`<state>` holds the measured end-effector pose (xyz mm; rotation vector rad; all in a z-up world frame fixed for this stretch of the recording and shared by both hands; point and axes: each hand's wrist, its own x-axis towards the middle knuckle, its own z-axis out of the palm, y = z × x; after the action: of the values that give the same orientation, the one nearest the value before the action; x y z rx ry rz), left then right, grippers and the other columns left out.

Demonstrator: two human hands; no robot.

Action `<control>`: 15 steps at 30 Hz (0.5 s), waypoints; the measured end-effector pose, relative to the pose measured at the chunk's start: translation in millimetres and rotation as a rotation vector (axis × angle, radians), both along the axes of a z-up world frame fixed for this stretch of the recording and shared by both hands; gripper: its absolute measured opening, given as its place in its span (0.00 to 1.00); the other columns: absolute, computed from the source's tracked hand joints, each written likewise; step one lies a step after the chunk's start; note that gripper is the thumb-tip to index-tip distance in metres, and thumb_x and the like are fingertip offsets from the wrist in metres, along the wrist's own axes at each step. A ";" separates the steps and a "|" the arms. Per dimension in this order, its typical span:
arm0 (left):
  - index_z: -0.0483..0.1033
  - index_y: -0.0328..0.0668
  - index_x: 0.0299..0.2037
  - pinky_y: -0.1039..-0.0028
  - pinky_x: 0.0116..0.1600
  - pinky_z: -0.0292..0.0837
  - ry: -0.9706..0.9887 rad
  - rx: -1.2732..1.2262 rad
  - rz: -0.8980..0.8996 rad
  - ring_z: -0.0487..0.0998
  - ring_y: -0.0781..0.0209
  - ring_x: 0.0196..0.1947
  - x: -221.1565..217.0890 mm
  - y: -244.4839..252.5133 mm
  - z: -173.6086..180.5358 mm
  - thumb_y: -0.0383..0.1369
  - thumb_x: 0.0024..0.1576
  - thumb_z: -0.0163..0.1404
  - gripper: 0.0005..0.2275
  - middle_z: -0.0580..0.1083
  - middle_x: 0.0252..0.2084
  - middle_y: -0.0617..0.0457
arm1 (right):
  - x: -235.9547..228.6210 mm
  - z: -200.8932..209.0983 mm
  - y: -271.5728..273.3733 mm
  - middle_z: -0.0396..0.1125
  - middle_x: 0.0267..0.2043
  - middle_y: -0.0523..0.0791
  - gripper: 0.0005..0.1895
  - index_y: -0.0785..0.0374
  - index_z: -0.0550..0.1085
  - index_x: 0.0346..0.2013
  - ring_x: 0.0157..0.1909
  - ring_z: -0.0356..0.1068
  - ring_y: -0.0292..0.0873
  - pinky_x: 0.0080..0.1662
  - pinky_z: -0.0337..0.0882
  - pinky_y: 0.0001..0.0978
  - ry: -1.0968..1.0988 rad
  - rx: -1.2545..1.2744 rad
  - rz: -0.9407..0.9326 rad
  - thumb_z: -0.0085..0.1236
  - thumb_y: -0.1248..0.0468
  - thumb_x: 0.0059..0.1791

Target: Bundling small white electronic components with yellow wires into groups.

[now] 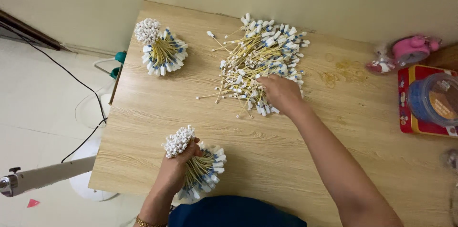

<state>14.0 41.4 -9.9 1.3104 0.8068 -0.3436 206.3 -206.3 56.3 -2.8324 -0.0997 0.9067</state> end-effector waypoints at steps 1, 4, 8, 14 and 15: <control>0.78 0.24 0.52 0.63 0.45 0.73 -0.003 0.002 0.002 0.79 0.49 0.36 -1.0 -0.4 -3.2 0.31 0.61 0.49 0.15 0.77 0.31 0.40 | 5.9 -29.4 -10.5 0.69 0.57 0.42 0.25 0.42 0.70 0.63 0.26 0.74 0.47 0.25 0.77 0.30 -0.003 0.002 0.002 0.38 0.69 0.56; 0.79 0.23 0.50 0.65 0.42 0.72 -0.033 -0.051 0.038 0.78 0.51 0.34 -0.9 -1.1 -5.5 0.29 0.61 0.51 0.13 0.77 0.31 0.41 | 22.3 -105.1 -35.6 0.72 0.37 0.47 0.23 0.50 0.73 0.58 0.35 0.70 0.46 0.41 0.72 0.42 -0.285 0.020 0.294 0.48 0.71 0.50; 0.79 0.27 0.53 0.65 0.45 0.74 0.072 0.073 -0.049 0.81 0.50 0.36 2.8 -3.0 8.6 0.32 0.60 0.51 0.16 0.78 0.31 0.42 | 28.3 -144.6 -46.8 0.64 0.33 0.40 0.04 0.52 0.73 0.40 0.31 0.64 0.42 0.36 0.68 0.38 -0.448 0.055 0.287 0.56 0.64 0.50; 0.79 0.27 0.51 0.63 0.47 0.73 0.045 0.081 -0.064 0.81 0.50 0.37 -0.8 -4.0 2.4 0.32 0.60 0.50 0.15 0.79 0.30 0.42 | 24.9 -96.2 -42.5 0.65 0.55 0.44 0.10 0.60 0.75 0.44 0.57 0.59 0.50 0.56 0.63 0.45 -0.417 0.282 -0.041 0.44 0.65 0.54; 0.80 0.27 0.50 0.62 0.50 0.73 0.041 0.093 -0.084 0.81 0.51 0.39 1.1 -5.8 4.8 0.31 0.60 0.50 0.14 0.78 0.31 0.43 | 28.8 -96.6 -50.0 0.67 0.64 0.46 0.09 0.59 0.75 0.46 0.65 0.56 0.56 0.64 0.61 0.51 -0.512 0.262 0.036 0.48 0.67 0.54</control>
<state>15.0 35.6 -5.1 1.4312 0.8121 -0.4043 235.1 -256.3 -40.3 -2.7421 -0.3066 0.1370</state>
